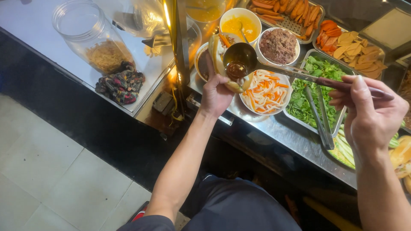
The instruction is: Assembling a Banh Mi sandwich with meat, vegetables, and sauce, then heating it in a press
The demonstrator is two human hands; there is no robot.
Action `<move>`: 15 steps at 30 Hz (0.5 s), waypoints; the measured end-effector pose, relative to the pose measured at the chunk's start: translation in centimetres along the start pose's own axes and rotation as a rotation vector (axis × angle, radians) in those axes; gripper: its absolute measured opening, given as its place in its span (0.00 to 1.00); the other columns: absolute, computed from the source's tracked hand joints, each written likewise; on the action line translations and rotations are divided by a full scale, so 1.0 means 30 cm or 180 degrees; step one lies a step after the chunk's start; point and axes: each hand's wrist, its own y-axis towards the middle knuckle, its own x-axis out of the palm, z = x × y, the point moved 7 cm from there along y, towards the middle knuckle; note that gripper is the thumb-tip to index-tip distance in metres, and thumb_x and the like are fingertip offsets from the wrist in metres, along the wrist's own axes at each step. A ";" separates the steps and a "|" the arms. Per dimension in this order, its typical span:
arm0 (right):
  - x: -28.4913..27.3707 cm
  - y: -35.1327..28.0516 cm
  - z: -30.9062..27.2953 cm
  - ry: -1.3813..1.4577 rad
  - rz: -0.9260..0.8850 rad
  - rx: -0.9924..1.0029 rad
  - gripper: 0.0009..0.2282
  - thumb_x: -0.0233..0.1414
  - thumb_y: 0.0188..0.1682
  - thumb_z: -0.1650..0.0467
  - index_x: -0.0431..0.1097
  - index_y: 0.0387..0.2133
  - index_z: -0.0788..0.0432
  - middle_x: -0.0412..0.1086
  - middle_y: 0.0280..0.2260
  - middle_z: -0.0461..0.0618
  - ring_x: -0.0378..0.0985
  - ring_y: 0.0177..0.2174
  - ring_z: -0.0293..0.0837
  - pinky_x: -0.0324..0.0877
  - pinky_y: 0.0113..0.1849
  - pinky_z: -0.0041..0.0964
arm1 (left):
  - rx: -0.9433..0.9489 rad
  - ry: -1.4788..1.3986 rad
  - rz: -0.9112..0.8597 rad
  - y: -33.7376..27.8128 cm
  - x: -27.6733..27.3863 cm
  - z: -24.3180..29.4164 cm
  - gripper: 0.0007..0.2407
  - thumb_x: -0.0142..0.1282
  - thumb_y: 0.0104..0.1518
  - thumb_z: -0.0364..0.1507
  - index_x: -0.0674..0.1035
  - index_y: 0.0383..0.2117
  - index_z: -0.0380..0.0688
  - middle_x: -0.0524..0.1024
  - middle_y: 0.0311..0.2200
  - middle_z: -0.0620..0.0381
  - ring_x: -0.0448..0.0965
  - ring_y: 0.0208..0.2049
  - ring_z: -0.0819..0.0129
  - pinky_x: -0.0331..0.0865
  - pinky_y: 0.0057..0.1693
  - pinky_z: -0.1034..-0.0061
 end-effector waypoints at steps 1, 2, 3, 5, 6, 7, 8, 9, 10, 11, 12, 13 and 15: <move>0.000 -0.002 0.006 0.0000 -0.0002 0.0004 0.09 0.53 0.66 0.70 0.71 0.48 0.68 0.75 0.42 0.59 0.81 0.31 0.44 0.79 0.32 0.28 | 0.0001 0.0000 0.0004 -0.015 0.020 -0.001 0.40 0.49 0.45 0.17 0.62 0.63 0.89 0.59 0.63 0.56 0.61 0.53 0.54 0.70 0.47 0.63; 0.001 -0.005 0.008 0.0101 0.0026 -0.0067 0.09 0.54 0.66 0.70 0.71 0.47 0.68 0.75 0.41 0.60 0.81 0.31 0.46 0.79 0.32 0.29 | -0.0066 0.0006 0.0049 -0.031 0.037 -0.003 0.41 0.49 0.44 0.17 0.61 0.64 0.89 0.60 0.61 0.54 0.62 0.54 0.55 0.70 0.50 0.62; 0.003 -0.008 0.009 0.0202 0.0053 -0.0137 0.09 0.54 0.66 0.70 0.71 0.47 0.69 0.74 0.40 0.60 0.81 0.31 0.47 0.80 0.32 0.30 | -0.0133 0.0011 0.0095 -0.048 0.054 -0.004 0.42 0.49 0.43 0.17 0.60 0.64 0.88 0.62 0.59 0.53 0.63 0.56 0.56 0.70 0.53 0.60; 0.014 0.000 0.006 0.0251 0.0048 -0.0224 0.10 0.53 0.67 0.70 0.70 0.48 0.69 0.73 0.37 0.61 0.80 0.30 0.46 0.79 0.32 0.30 | -0.0131 -0.0071 0.0016 -0.084 0.064 -0.011 0.42 0.50 0.44 0.17 0.61 0.65 0.86 0.61 0.61 0.53 0.62 0.58 0.55 0.68 0.58 0.59; 0.020 0.004 0.000 0.0293 0.0048 -0.0320 0.10 0.51 0.68 0.70 0.70 0.50 0.69 0.72 0.33 0.62 0.80 0.30 0.46 0.78 0.33 0.30 | -0.0133 -0.0159 -0.0074 -0.101 0.073 -0.014 0.42 0.51 0.45 0.16 0.61 0.66 0.84 0.60 0.64 0.54 0.61 0.60 0.54 0.66 0.62 0.57; 0.021 0.009 0.005 0.0300 0.0042 -0.0318 0.10 0.51 0.68 0.70 0.70 0.50 0.69 0.72 0.33 0.62 0.80 0.30 0.46 0.78 0.33 0.30 | -0.0126 -0.0154 -0.0070 -0.125 0.082 -0.010 0.42 0.51 0.45 0.16 0.61 0.66 0.84 0.60 0.64 0.54 0.61 0.60 0.54 0.66 0.62 0.57; 0.023 0.015 -0.002 0.0302 0.0047 -0.0476 0.11 0.50 0.69 0.69 0.69 0.50 0.69 0.72 0.34 0.63 0.80 0.31 0.48 0.76 0.33 0.32 | -0.0145 -0.0143 -0.0073 -0.148 0.091 -0.006 0.42 0.50 0.44 0.16 0.59 0.67 0.81 0.59 0.65 0.55 0.60 0.61 0.55 0.64 0.64 0.56; 0.024 0.020 -0.008 0.0306 0.0055 -0.0633 0.12 0.50 0.70 0.68 0.67 0.50 0.69 0.71 0.35 0.64 0.79 0.32 0.50 0.74 0.32 0.35 | -0.0164 -0.0132 -0.0075 -0.170 0.101 -0.003 0.43 0.50 0.43 0.17 0.57 0.69 0.79 0.57 0.66 0.56 0.59 0.62 0.56 0.62 0.66 0.56; 0.026 0.026 -0.001 0.0318 0.0052 -0.0638 0.12 0.50 0.70 0.68 0.67 0.50 0.69 0.71 0.35 0.64 0.79 0.32 0.50 0.74 0.32 0.35 | -0.0157 -0.0121 -0.0078 -0.198 0.128 0.010 0.43 0.50 0.43 0.17 0.57 0.69 0.79 0.57 0.66 0.56 0.59 0.62 0.56 0.62 0.66 0.56; 0.032 0.028 -0.011 0.0285 -0.0027 -0.0888 0.12 0.48 0.70 0.69 0.66 0.52 0.71 0.70 0.36 0.67 0.79 0.34 0.54 0.74 0.33 0.38 | -0.0169 -0.0009 -0.0162 -0.226 0.160 0.020 0.44 0.52 0.43 0.19 0.53 0.71 0.77 0.55 0.68 0.54 0.58 0.63 0.55 0.63 0.66 0.55; 0.038 0.028 -0.020 0.0254 -0.0100 -0.1137 0.12 0.47 0.70 0.69 0.64 0.53 0.72 0.70 0.37 0.71 0.79 0.35 0.57 0.74 0.34 0.41 | -0.0184 0.0105 -0.0245 -0.254 0.193 0.030 0.46 0.53 0.43 0.20 0.49 0.72 0.74 0.52 0.70 0.53 0.58 0.65 0.54 0.63 0.65 0.54; 0.044 0.025 -0.031 0.0266 -0.0099 -0.1141 0.12 0.47 0.70 0.69 0.64 0.53 0.72 0.70 0.37 0.71 0.79 0.35 0.57 0.74 0.34 0.41 | -0.0179 0.0116 -0.0248 -0.271 0.202 0.036 0.46 0.53 0.43 0.20 0.49 0.72 0.74 0.52 0.70 0.53 0.58 0.65 0.54 0.63 0.65 0.54; 0.084 -0.005 -0.093 -0.0080 -0.0461 -0.1779 0.10 0.45 0.69 0.76 0.61 0.53 0.78 0.69 0.40 0.75 0.80 0.37 0.62 0.78 0.36 0.44 | -0.0192 0.0077 -0.0381 -0.308 0.230 0.045 0.47 0.54 0.43 0.20 0.47 0.73 0.73 0.50 0.72 0.51 0.57 0.66 0.53 0.62 0.67 0.56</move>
